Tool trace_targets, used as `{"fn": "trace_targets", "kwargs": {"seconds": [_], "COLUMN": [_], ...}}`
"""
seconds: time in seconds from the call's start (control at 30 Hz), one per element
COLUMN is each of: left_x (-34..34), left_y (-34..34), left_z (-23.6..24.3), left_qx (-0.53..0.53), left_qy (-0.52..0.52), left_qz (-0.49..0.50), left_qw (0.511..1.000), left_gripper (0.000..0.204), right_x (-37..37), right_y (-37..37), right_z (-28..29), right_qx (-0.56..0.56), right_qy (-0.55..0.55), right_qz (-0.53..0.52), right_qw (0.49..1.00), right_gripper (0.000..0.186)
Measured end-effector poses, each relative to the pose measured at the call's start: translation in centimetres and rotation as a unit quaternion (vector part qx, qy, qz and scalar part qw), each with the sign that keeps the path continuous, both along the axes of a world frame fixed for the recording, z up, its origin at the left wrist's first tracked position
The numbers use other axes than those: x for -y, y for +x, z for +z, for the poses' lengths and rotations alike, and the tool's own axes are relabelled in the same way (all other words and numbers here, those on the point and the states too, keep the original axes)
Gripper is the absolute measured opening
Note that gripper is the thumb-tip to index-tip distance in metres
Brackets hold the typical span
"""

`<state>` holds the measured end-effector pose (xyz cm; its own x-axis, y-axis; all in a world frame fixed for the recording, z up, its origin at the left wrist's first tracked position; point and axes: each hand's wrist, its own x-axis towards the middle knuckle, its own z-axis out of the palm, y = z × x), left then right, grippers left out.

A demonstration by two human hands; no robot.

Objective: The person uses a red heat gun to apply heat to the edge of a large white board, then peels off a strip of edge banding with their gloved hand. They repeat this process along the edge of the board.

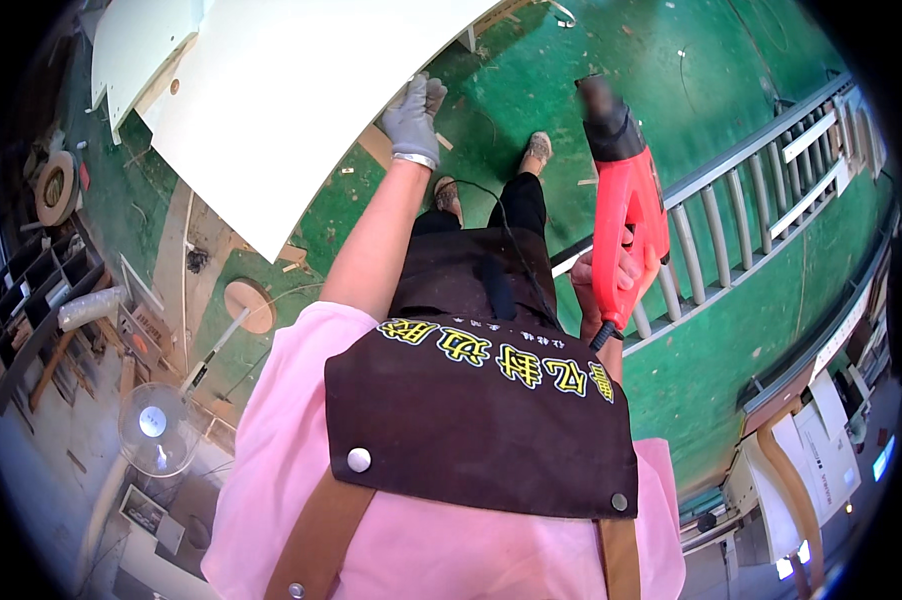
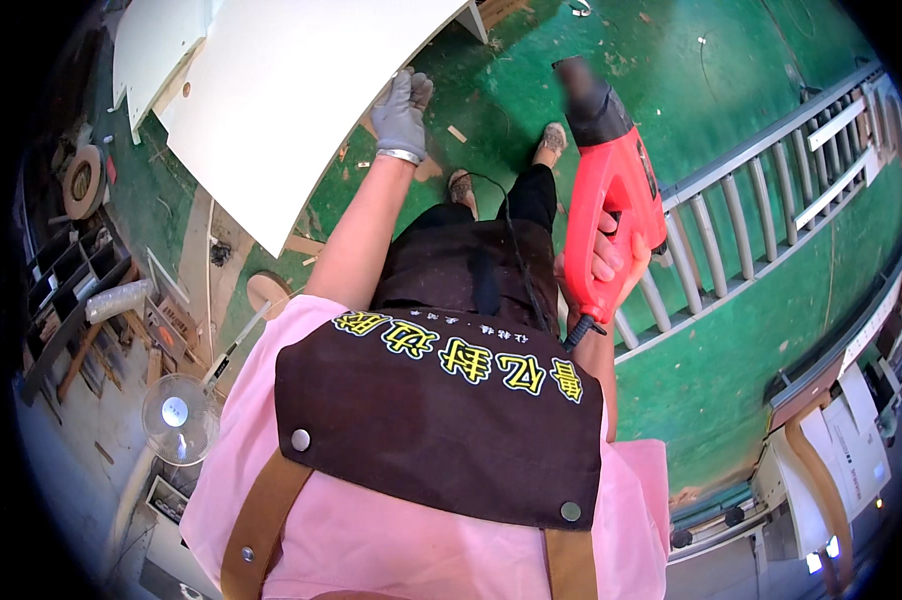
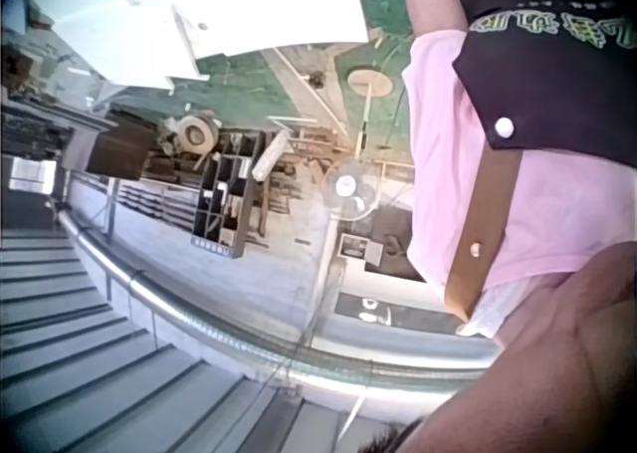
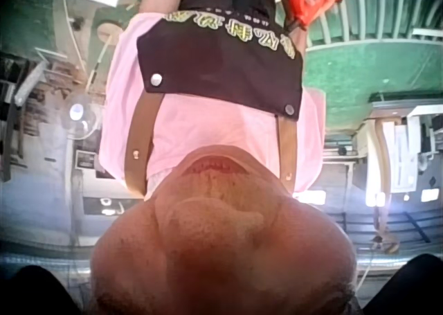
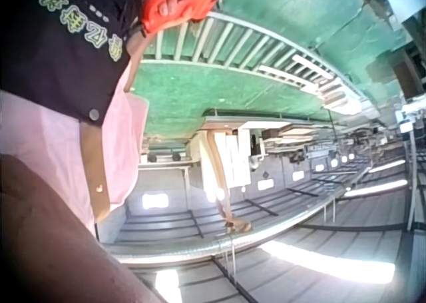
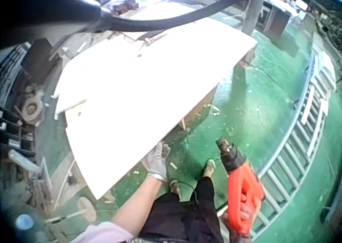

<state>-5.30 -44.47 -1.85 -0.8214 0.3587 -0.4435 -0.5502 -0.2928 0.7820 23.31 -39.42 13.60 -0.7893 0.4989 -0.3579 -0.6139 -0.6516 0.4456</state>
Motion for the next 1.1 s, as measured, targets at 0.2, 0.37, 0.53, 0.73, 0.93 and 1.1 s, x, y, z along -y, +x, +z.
{"fn": "trace_targets", "kwargs": {"seconds": [0.2,0.37,0.53,0.73,0.93,1.1], "left_x": [1.2,0.4,-0.4,1.1,0.1,-1.1], "left_y": [-0.6,-0.6,0.6,-0.7,0.7,0.5], "left_z": [0.9,2.6,2.6,-0.3,4.3,2.1], "left_qx": [0.138,0.202,0.11,0.142,0.104,0.056], "left_qy": [0.088,0.056,0.01,-0.019,-0.089,-0.09], "left_qz": [-0.064,-0.004,0.023,0.035,-0.004,0.062], "left_qw": [0.984,0.978,0.994,0.989,0.991,0.993], "left_gripper": [0.021,0.019,0.017,0.019,0.029,0.031], "right_x": [0.2,0.3,0.2,0.4,0.8,0.9], "right_y": [0.6,0.9,1.0,1.1,1.5,1.6], "right_z": [-0.3,-0.4,-0.6,-0.4,-0.4,-0.5], "right_qx": [0.003,0.008,0.004,0.0,0.0,-0.003], "right_qy": [-0.003,0.003,0.003,0.01,0.018,0.016], "right_qz": [-0.007,0.004,0.01,0.006,0.015,0.023], "right_qw": [1.0,1.0,1.0,1.0,1.0,1.0], "right_gripper": [0.029,0.029,0.029,0.029,0.029,0.029]}}
